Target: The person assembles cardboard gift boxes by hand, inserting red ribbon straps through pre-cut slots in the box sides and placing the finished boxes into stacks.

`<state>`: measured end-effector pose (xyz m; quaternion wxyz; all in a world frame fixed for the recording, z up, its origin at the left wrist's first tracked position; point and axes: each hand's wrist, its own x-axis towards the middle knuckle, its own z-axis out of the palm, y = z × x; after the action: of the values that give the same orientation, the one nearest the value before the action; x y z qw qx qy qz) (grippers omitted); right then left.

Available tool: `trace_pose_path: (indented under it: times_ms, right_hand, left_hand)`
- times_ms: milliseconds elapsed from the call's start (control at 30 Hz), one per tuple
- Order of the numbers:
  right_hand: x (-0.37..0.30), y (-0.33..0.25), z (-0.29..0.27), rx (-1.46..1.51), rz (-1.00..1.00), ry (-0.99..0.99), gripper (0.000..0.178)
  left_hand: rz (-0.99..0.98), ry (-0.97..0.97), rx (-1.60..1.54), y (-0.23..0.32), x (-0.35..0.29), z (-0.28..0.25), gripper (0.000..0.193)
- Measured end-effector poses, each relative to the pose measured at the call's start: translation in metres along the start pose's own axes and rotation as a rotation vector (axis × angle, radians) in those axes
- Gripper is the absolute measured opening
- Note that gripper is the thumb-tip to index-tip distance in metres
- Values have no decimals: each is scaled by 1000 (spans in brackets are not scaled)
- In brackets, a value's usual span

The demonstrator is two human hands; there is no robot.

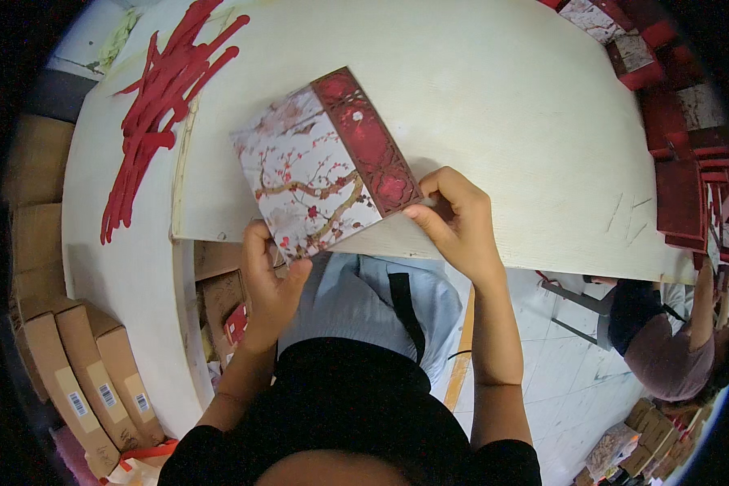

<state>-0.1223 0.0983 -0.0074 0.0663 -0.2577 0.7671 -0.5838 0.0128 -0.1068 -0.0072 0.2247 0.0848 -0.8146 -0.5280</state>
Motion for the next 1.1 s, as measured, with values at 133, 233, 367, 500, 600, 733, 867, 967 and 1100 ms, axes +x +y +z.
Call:
trace_pose_path:
  times_ms: [133,233,367,500,600,733,867,967,1100]
  right_hand:
    - [-3,-7,-2,8,1,-45,25]
    - [-8,-7,-8,70,37,-85,26]
    - [-14,-20,3,66,194,42,28]
    - [-32,-36,-7,82,143,-50,22]
    - [-31,-52,-6,-43,-213,42,18]
    - [-18,-70,-12,-240,-358,257,25]
    - [49,-78,-33,-43,-364,126,69]
    - [118,-69,-23,-357,-439,117,67]
    - [152,-20,-27,171,90,79,53]
  left_hand:
    - [30,-57,43,3,9,-7,31]
    - [-191,-47,-259,15,15,-1,22]
    - [-209,-46,-297,18,18,3,17]
    - [-199,40,-555,-8,13,-8,17]
    - [-43,-11,-430,4,16,-10,21]
    - [310,-126,12,7,31,-17,13]
    - [167,-325,-21,10,33,-23,13]
    - [223,-348,-14,3,31,-21,16]
    - [226,-363,41,4,30,-18,20]
